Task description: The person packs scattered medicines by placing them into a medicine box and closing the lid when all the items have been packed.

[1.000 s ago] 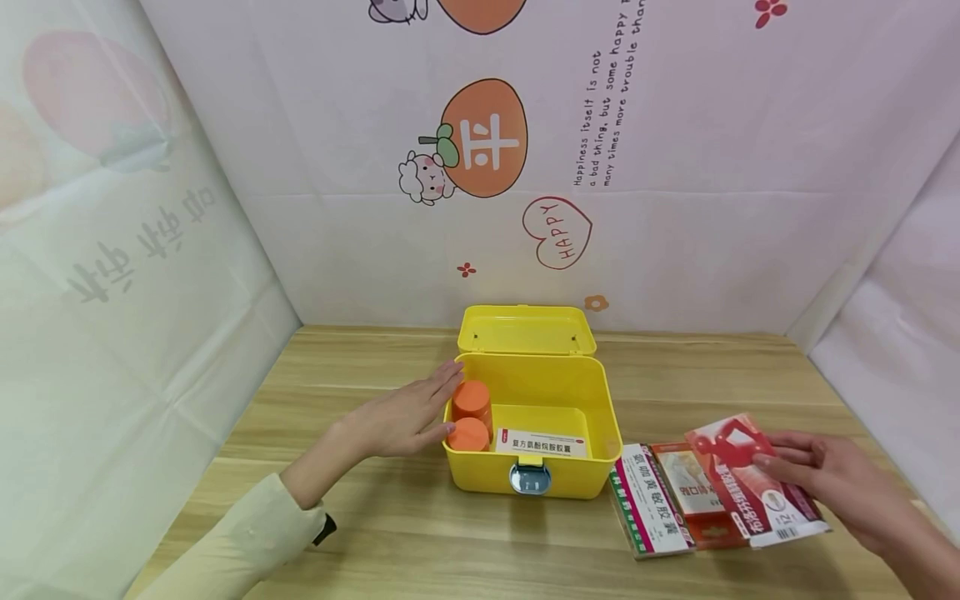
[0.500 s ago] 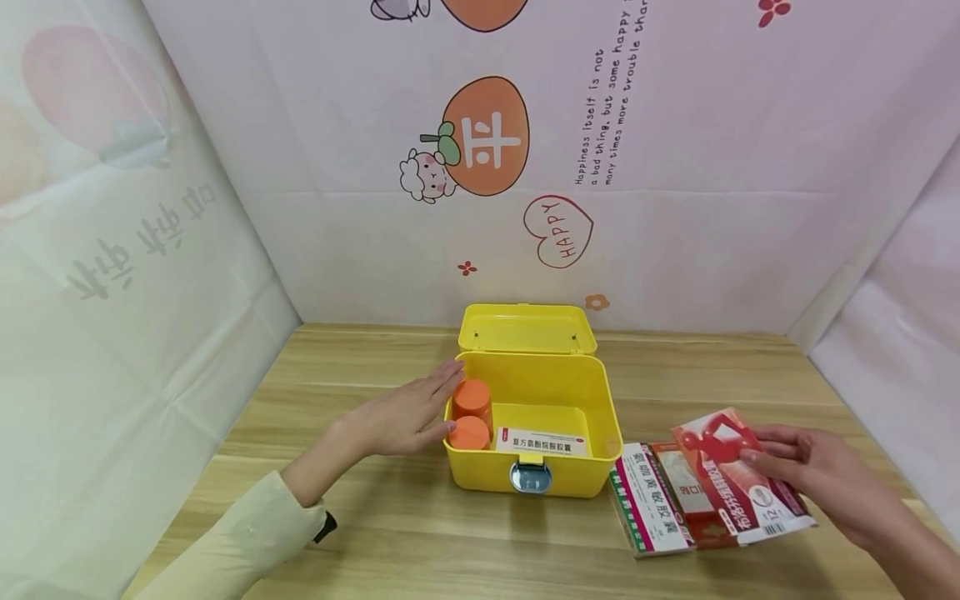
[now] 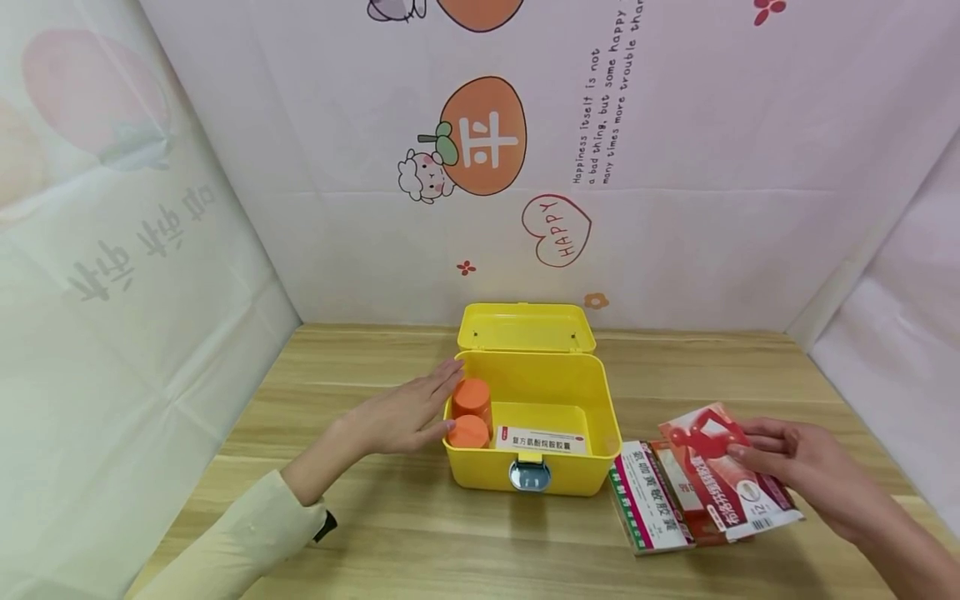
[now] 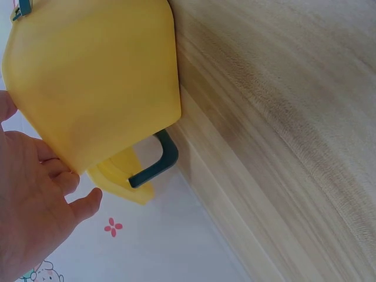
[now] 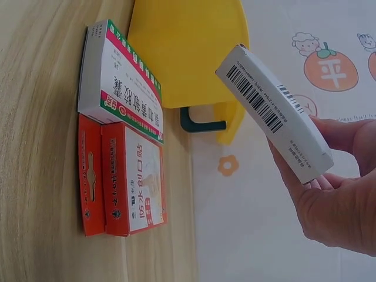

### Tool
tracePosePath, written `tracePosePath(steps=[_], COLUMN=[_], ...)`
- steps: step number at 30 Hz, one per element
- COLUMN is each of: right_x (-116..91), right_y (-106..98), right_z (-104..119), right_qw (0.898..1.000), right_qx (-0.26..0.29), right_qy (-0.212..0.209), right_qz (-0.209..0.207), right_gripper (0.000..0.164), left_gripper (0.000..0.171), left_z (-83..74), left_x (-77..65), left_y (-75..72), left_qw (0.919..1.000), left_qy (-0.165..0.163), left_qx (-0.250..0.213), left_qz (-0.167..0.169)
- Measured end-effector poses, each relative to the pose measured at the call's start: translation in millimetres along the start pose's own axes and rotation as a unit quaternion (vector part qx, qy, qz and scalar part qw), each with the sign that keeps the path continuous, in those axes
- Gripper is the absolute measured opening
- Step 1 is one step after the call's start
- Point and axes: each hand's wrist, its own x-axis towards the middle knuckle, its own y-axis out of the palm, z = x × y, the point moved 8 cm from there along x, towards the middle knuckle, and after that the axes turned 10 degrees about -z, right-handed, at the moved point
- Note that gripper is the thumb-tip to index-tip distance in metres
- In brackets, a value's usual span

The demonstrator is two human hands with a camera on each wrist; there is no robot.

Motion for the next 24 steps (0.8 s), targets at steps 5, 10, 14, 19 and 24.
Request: tracePosePath(steps=[5, 10, 14, 19, 24], right_x=[0.0, 0.8, 1.2, 1.0, 2.2], right_y=[3.1, 5.0, 8.5, 13.5, 17.1], right_z=[3.2, 5.6, 9.1, 15.0, 25.0], right_qw=[1.0, 1.0, 1.0, 0.999, 0.999], right_qx=[0.018, 0.004, 0.009, 0.015, 0.013], right_qy=[-0.005, -0.001, 0.002, 0.011, 0.004], right_qz=[0.005, 0.004, 0.012, 0.027, 0.029], right_gripper=[0.064, 0.066, 0.066, 0.067, 0.066], left_gripper=[0.078, 0.078, 0.078, 0.079, 0.078], left_z=[0.0, 0.3, 1.1, 1.7, 2.0], left_x=[-0.6, -0.6, -1.1, -1.2, -0.9], left_y=[-0.4, -0.7, 0.3, 1.7, 1.5], left_qw=[1.0, 1.0, 1.0, 1.0, 1.0], left_qy=[-0.001, -0.002, -0.006, -0.008, -0.005], left_qx=[0.002, 0.004, 0.004, 0.001, 0.0], left_qz=[0.001, -0.001, 0.001, 0.003, -0.002])
